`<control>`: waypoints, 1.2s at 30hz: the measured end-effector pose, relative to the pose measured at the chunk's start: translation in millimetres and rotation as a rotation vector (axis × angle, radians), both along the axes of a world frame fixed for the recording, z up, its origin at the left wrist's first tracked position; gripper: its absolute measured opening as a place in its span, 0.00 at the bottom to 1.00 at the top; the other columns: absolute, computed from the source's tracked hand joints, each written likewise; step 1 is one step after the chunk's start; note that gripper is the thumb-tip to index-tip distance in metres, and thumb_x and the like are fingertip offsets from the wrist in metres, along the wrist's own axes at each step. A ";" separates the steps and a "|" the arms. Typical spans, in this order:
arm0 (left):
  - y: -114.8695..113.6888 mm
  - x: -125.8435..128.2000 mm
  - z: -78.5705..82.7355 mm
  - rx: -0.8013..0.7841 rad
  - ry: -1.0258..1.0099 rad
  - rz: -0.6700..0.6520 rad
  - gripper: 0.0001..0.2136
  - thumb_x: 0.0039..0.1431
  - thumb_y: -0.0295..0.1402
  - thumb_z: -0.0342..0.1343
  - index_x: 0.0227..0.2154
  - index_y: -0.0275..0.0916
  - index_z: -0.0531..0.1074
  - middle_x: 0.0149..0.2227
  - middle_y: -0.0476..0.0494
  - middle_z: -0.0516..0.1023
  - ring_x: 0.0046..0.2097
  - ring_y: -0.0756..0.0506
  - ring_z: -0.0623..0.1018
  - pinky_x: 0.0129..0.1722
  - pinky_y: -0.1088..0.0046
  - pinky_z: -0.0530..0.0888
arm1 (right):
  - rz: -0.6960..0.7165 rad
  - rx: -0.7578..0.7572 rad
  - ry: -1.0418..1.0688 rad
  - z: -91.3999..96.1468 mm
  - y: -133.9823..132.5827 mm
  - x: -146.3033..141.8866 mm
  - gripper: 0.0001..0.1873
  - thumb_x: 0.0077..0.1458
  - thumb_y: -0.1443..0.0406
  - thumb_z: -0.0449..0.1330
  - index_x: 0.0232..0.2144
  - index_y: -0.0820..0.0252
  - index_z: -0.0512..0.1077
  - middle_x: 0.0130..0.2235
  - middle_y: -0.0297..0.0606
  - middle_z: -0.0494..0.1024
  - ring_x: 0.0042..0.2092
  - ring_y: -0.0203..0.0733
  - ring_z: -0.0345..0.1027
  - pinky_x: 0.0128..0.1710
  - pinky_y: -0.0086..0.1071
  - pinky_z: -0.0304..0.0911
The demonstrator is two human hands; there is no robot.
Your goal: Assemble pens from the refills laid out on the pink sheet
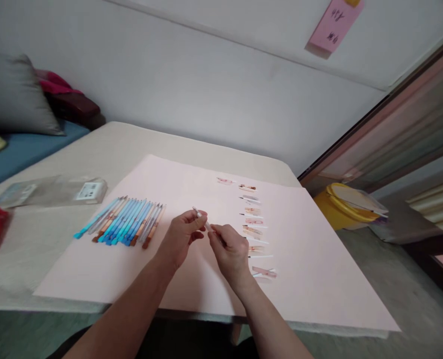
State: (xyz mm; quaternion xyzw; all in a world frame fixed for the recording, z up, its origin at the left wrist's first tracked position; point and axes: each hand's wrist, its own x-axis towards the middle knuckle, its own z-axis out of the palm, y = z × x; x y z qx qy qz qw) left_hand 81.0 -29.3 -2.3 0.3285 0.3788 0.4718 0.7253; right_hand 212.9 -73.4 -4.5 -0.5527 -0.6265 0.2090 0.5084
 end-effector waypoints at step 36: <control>-3.9 -0.2 -0.4 0.047 0.112 -0.007 0.10 0.48 0.38 0.60 0.25 0.37 0.69 0.27 0.49 0.70 0.30 0.52 0.67 0.29 0.77 0.64 | -0.099 -0.043 0.003 -4.4 -3.2 -9.6 0.06 0.52 0.64 0.59 0.32 0.61 0.73 0.25 0.33 0.71 0.25 0.32 0.60 0.24 0.26 0.54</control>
